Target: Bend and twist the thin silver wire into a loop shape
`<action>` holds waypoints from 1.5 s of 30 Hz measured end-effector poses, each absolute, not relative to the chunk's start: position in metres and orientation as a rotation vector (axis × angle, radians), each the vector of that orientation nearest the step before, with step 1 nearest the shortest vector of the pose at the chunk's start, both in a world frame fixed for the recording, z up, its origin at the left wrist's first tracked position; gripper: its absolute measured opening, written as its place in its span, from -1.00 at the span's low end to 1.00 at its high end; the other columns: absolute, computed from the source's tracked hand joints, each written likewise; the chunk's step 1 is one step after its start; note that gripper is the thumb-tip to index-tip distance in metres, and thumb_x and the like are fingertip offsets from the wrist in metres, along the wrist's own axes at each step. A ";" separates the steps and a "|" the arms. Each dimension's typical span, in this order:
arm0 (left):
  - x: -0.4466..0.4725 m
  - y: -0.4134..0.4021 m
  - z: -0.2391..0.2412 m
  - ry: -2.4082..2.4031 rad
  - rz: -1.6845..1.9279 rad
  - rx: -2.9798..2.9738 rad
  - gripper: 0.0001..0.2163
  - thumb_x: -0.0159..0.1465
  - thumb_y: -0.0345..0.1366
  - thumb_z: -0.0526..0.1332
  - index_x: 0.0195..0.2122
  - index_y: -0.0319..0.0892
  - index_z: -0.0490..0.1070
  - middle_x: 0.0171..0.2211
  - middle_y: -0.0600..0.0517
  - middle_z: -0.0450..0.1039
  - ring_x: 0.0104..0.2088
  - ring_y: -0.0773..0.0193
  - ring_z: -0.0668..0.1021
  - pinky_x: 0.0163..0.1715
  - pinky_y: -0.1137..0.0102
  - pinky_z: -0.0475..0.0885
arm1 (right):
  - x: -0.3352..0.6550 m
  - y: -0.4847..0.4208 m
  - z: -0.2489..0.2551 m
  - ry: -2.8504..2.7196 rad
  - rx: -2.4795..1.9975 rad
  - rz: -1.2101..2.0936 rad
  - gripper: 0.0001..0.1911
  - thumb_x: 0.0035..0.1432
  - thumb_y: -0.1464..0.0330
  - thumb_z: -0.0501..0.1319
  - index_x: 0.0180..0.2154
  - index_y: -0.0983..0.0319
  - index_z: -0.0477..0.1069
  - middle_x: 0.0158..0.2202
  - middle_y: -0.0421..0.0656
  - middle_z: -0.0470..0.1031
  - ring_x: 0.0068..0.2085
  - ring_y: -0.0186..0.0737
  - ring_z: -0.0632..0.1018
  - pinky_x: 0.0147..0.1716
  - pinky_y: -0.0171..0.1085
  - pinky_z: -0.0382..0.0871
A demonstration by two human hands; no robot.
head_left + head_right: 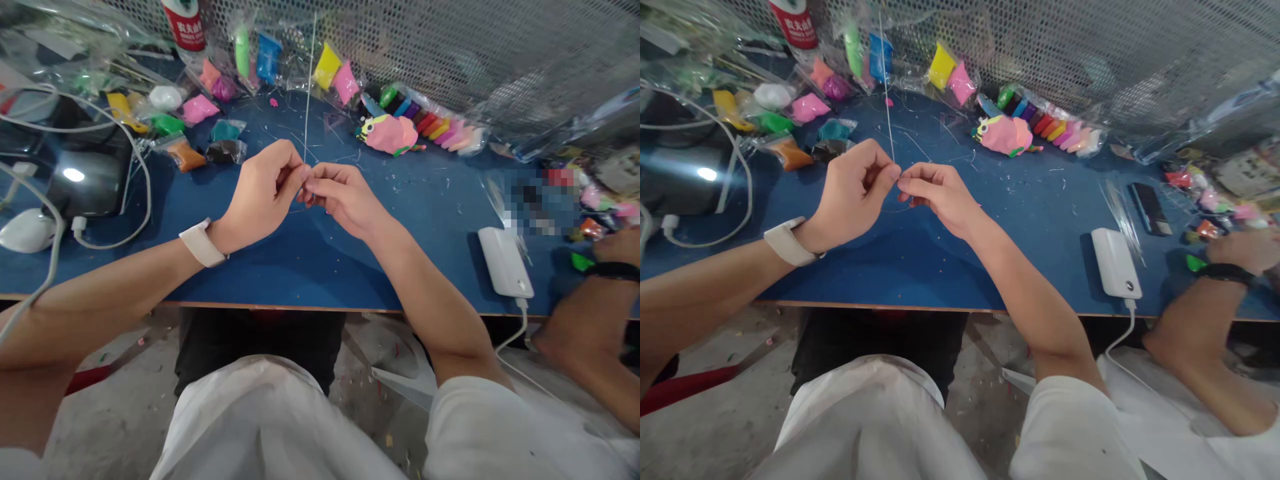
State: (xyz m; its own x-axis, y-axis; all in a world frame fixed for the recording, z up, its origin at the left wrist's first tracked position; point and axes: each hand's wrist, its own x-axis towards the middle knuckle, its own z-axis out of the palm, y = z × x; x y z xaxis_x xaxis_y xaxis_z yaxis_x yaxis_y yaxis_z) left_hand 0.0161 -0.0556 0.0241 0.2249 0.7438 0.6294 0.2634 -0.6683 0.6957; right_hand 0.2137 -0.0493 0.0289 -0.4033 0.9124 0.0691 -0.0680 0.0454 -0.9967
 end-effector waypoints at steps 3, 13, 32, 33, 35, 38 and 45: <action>0.017 -0.054 0.022 0.892 1.499 2.108 -0.58 0.57 0.10 0.23 -0.35 -0.04 0.30 -0.49 0.12 0.25 -0.50 0.29 0.31 -0.43 0.26 0.24 | 0.215 -0.054 0.036 -1.394 -0.934 1.679 -0.59 0.06 0.03 0.65 -0.33 0.17 0.62 -0.32 -0.21 0.66 -0.23 -0.29 0.65 -0.24 -0.31 0.55; 0.012 -0.048 0.022 1.015 1.330 1.867 -0.57 0.50 0.00 0.39 -0.42 -0.06 0.30 -0.53 0.14 0.22 -0.48 0.32 0.35 -0.40 0.32 0.36 | 0.208 -0.055 0.026 -1.638 -0.898 1.138 -0.53 0.18 -0.07 0.58 -0.28 0.15 0.56 -0.33 -0.23 0.60 -0.29 -0.30 0.55 -0.21 -0.25 0.55; 0.001 -0.038 0.025 1.019 1.471 2.269 -0.90 0.48 -0.18 0.38 -0.12 -0.07 0.59 -0.22 0.00 0.57 -0.34 0.36 0.53 -0.24 0.39 0.55 | 0.210 -0.057 0.020 -1.716 -0.944 0.586 -0.74 0.49 0.09 0.36 -0.21 0.10 0.53 -0.38 -0.27 0.55 -0.38 -0.31 0.63 -0.30 -0.26 0.62; -0.001 -0.035 0.022 0.944 1.492 2.448 -0.83 0.44 -0.21 0.39 0.02 -0.07 0.61 -0.08 -0.05 0.60 -0.31 0.35 0.56 -0.23 0.36 0.56 | 0.211 -0.056 0.021 -1.686 -0.944 0.634 -0.71 0.46 0.05 0.39 -0.22 0.10 0.53 -0.41 -0.28 0.54 -0.40 -0.32 0.62 -0.33 -0.28 0.59; -0.005 -0.031 0.020 0.890 1.396 2.631 -0.81 0.52 -0.24 0.28 0.09 -0.04 0.62 -0.03 -0.09 0.61 -0.16 0.21 0.65 -0.19 0.28 0.57 | 0.211 -0.055 0.024 -1.644 -0.931 0.727 -0.64 0.39 -0.02 0.44 -0.24 0.10 0.53 -0.41 -0.29 0.55 -0.42 -0.35 0.60 -0.37 -0.30 0.57; -0.008 -0.031 0.020 0.926 1.296 2.636 -0.71 0.64 -0.21 0.09 0.00 0.01 0.65 -0.14 -0.07 0.61 -0.15 0.16 0.67 -0.20 0.24 0.57 | 0.210 -0.054 0.029 -1.589 -0.884 0.909 -0.56 0.27 -0.10 0.51 -0.25 0.11 0.55 -0.37 -0.29 0.61 -0.40 -0.36 0.61 -0.35 -0.32 0.58; -0.012 -0.037 0.026 0.948 1.344 2.898 -0.64 0.66 -0.24 -0.02 -0.02 0.02 0.61 -0.32 0.03 0.52 -0.39 0.29 0.60 -0.41 0.34 0.41 | 0.209 -0.053 0.033 -1.352 -0.802 1.410 -0.44 0.18 -0.21 0.52 -0.32 0.13 0.53 -0.47 -0.31 0.50 -0.43 -0.37 0.58 -0.38 -0.34 0.57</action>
